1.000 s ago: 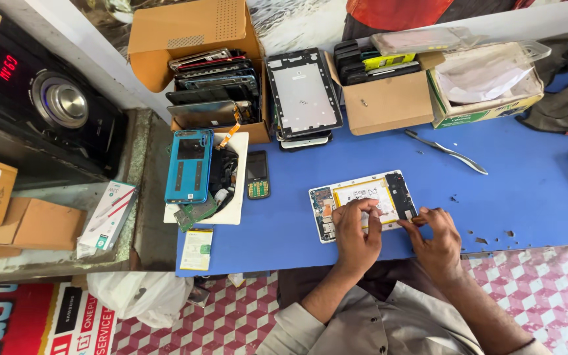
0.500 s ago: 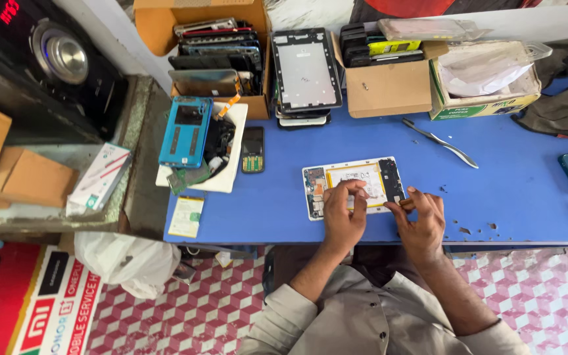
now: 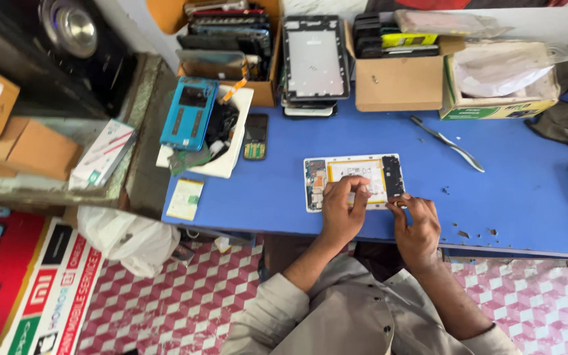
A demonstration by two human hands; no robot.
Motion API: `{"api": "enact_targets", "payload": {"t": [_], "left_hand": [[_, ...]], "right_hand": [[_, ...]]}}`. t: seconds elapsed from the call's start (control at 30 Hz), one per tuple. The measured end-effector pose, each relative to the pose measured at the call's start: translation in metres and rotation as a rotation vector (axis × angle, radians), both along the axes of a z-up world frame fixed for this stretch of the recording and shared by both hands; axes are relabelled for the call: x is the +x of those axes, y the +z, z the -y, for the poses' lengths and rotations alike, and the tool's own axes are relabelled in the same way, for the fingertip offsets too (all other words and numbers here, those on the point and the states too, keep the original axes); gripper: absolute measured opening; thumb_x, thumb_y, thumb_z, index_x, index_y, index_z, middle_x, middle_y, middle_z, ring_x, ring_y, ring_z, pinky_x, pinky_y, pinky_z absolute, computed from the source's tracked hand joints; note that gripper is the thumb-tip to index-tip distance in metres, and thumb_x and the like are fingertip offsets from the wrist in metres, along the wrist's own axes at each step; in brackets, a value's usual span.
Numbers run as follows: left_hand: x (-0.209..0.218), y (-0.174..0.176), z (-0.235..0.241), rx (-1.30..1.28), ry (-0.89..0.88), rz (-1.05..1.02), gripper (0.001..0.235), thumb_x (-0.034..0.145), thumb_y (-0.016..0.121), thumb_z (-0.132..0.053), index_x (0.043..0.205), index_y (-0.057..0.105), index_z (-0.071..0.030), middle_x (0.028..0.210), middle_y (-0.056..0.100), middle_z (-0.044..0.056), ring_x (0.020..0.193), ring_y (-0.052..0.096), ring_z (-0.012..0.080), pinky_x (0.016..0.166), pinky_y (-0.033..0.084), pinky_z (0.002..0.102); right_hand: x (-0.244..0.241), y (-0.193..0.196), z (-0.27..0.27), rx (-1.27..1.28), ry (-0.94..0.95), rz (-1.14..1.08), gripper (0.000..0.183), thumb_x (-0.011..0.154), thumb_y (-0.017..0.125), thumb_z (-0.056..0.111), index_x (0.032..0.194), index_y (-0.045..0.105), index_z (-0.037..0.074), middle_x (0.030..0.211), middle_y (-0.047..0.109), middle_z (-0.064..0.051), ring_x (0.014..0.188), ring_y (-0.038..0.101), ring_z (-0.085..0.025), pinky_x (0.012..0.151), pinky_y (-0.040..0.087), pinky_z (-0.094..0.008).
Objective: The person uses a screwdriver to remove screws from a disassembled mobile phone chassis on a blue workbench. They manipulate internal components and repeatedly unscrew and reposition parts while other phone parts and tools remain on the table.
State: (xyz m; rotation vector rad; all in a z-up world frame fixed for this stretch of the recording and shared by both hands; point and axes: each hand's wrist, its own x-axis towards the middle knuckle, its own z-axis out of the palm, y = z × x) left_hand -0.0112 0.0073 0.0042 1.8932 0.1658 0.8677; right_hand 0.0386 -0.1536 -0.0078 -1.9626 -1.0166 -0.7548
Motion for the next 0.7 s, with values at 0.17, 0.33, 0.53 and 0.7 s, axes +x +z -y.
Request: {"api": "enact_targets", "payload": {"t": [0.17,0.33,0.53,0.7], "left_hand": [[-0.001,0.002,-0.003,-0.058,-0.076,-0.028,0.009,0.101,0.063,-0.009,0.108,0.069,-0.009,0.089,0.074,0.003,0.092,0.066,0.02,0.085,0.05,0.037],[-0.003,-0.001,-0.004,-0.119,-0.098,-0.033,0.01,0.101,0.061,-0.006,0.107,0.069,-0.007,0.087,0.072,0.004,0.092,0.064,0.0198,0.082,0.052,0.035],[-0.002,-0.001,-0.007,-0.134,-0.109,-0.001,0.009,0.101,0.06,-0.002,0.106,0.067,-0.005,0.086,0.071,0.005,0.091,0.062,0.0192,0.081,0.051,0.035],[0.0,0.003,-0.007,-0.112,-0.112,-0.001,0.011,0.098,0.06,0.0,0.106,0.067,-0.004,0.085,0.071,0.005,0.09,0.063,0.0193,0.08,0.051,0.034]], "right_hand": [[0.004,0.009,-0.013,0.018,-0.103,-0.007,0.06,0.087,0.083,-0.002,0.134,0.046,0.006,0.094,0.069,-0.013,0.085,0.068,-0.033,0.076,0.051,-0.044],[-0.001,0.017,-0.009,-0.042,-0.07,-0.118,0.056,0.082,0.077,-0.007,0.125,0.048,0.013,0.102,0.072,-0.012,0.093,0.069,-0.032,0.08,0.052,-0.044],[0.009,0.022,0.0,-0.05,0.139,-0.053,0.056,0.089,0.065,-0.015,0.133,0.044,0.013,0.107,0.074,-0.007,0.093,0.069,-0.027,0.082,0.054,-0.042],[0.014,0.022,-0.005,-0.075,0.013,-0.114,0.061,0.083,0.082,-0.003,0.131,0.048,0.012,0.091,0.072,-0.005,0.08,0.067,-0.027,0.075,0.053,-0.043]]}}
